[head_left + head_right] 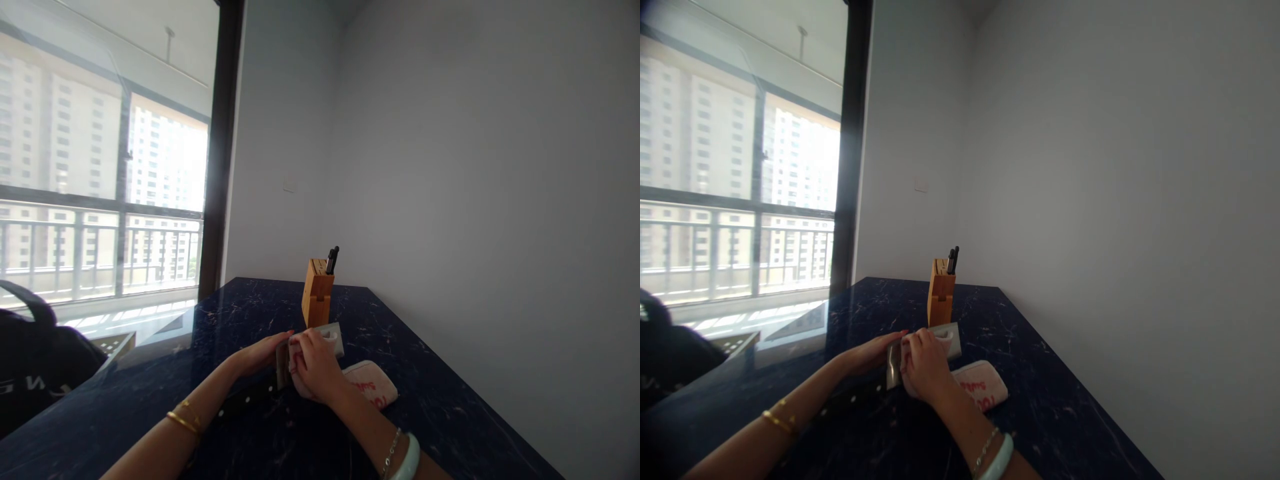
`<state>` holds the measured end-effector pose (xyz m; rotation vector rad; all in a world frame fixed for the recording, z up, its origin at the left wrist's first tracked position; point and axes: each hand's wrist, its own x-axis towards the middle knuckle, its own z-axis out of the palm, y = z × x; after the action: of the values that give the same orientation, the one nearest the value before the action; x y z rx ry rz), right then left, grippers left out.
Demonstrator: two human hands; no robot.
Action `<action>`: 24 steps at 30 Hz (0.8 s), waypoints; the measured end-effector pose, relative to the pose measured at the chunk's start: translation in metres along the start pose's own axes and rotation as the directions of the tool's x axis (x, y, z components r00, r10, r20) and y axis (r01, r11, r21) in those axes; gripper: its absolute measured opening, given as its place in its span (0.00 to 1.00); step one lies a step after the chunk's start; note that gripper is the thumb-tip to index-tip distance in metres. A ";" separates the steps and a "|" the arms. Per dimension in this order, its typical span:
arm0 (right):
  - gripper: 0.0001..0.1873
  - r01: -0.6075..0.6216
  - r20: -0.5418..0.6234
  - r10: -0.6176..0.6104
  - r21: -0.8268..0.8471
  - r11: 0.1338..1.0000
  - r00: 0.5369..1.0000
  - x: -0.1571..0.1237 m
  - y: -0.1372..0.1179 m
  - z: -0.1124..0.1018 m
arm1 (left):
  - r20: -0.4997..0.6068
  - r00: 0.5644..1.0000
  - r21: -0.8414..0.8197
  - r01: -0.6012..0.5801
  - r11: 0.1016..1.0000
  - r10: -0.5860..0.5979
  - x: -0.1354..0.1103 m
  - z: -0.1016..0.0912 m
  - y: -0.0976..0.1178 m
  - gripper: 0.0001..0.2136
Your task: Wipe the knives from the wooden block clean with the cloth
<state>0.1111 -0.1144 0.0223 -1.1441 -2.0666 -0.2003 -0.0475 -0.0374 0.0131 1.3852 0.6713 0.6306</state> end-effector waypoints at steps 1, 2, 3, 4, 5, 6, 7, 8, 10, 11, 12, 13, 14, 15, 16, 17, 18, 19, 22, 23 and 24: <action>0.15 -0.012 -0.007 0.012 0.000 1.000 1.000 0.000 0.000 0.000 | -0.006 1.000 -0.006 -0.001 1.000 0.001 0.000 0.000 0.000 0.21; 0.15 -0.033 -0.019 0.033 0.002 0.999 0.999 0.001 0.001 0.000 | 0.000 1.000 -0.011 0.003 1.000 -0.003 0.000 0.000 0.000 0.21; 0.16 -0.057 -0.032 0.058 0.008 0.998 0.998 0.002 0.002 0.000 | 0.016 1.000 -0.017 0.007 1.000 -0.007 0.000 0.001 0.002 0.22; 0.16 -0.082 -0.046 0.083 0.016 0.997 0.996 0.002 0.003 0.000 | 0.042 0.999 -0.025 0.014 1.000 -0.013 -0.001 0.002 0.003 0.23; 0.16 -0.102 -0.056 0.103 0.025 0.994 0.993 0.003 0.004 0.000 | 0.073 0.997 -0.033 0.019 0.999 -0.017 -0.002 0.004 0.005 0.24; 0.16 -0.112 -0.062 0.114 0.035 0.993 0.992 0.004 0.004 0.000 | 0.102 0.995 -0.040 0.025 0.999 -0.021 -0.004 0.006 0.008 0.26; 0.17 -0.108 -0.062 0.110 0.043 0.993 0.992 0.004 0.004 0.000 | 0.122 0.992 -0.047 0.028 0.998 -0.022 -0.005 0.007 0.010 0.27; 0.17 -0.090 -0.056 0.092 0.050 0.995 0.994 0.003 0.003 0.000 | 0.136 0.991 -0.053 0.028 0.998 -0.021 -0.006 0.009 0.011 0.28; 0.17 -0.019 -0.039 0.021 0.049 0.999 0.999 0.002 -0.001 -0.001 | 0.157 0.987 -0.057 0.025 0.998 -0.016 -0.007 0.010 0.013 0.30; 0.17 0.029 -0.026 -0.028 0.040 0.999 0.999 0.001 -0.004 -0.002 | 0.162 0.987 -0.057 0.023 0.998 -0.013 -0.007 0.011 0.013 0.31; 0.17 0.080 -0.012 -0.080 0.026 0.996 0.997 0.000 -0.007 -0.002 | 0.163 0.987 -0.058 0.022 0.998 -0.012 -0.006 0.010 0.013 0.31; 0.17 0.132 -0.001 -0.132 0.009 0.991 0.991 -0.001 -0.010 -0.003 | 0.159 0.987 -0.061 0.023 0.998 -0.013 -0.005 0.010 0.012 0.32; 0.17 0.175 0.009 -0.175 -0.007 0.985 0.985 -0.001 -0.013 -0.004 | 0.153 0.988 -0.065 0.028 0.997 -0.017 -0.004 0.009 0.011 0.32; 0.17 0.204 0.016 -0.204 -0.021 0.979 0.979 -0.001 -0.015 -0.004 | 0.147 0.989 -0.072 0.036 0.997 -0.025 -0.004 0.009 0.011 0.31; 0.16 0.213 0.014 -0.213 -0.030 0.977 0.977 -0.001 -0.015 -0.004 | 0.142 0.989 -0.081 0.043 0.996 -0.031 -0.004 0.008 0.010 0.31; 0.15 0.199 0.001 -0.199 -0.037 0.979 0.980 0.000 -0.015 -0.004 | 0.141 0.989 -0.087 0.046 0.995 -0.034 -0.004 0.008 0.010 0.30; 0.14 0.168 -0.018 -0.168 -0.039 0.985 0.986 0.001 -0.014 -0.004 | 0.139 0.990 -0.090 0.047 0.995 -0.035 -0.004 0.008 0.011 0.29; 0.13 0.128 -0.038 -0.129 -0.035 0.991 0.991 0.002 -0.013 -0.004 | 0.137 0.990 -0.089 0.046 0.995 -0.033 -0.005 0.008 0.011 0.29; 0.14 0.050 -0.076 -0.050 -0.004 0.999 0.996 0.005 -0.008 -0.004 | 0.128 0.991 -0.070 0.042 0.997 -0.033 -0.007 0.008 0.012 0.28; 0.15 0.054 -0.070 -0.053 0.010 0.999 0.996 0.005 -0.007 -0.005 | 0.123 0.992 -0.065 0.044 0.997 -0.035 -0.007 0.008 0.012 0.28; 0.16 0.069 -0.060 -0.068 0.021 0.997 0.996 0.005 -0.007 -0.005 | 0.117 0.992 -0.066 0.043 0.997 -0.035 -0.007 0.007 0.012 0.27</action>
<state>0.1072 -0.1175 0.0306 -1.0419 -2.0523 -0.2402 -0.0469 -0.0461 0.0257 1.3315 0.5776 0.5328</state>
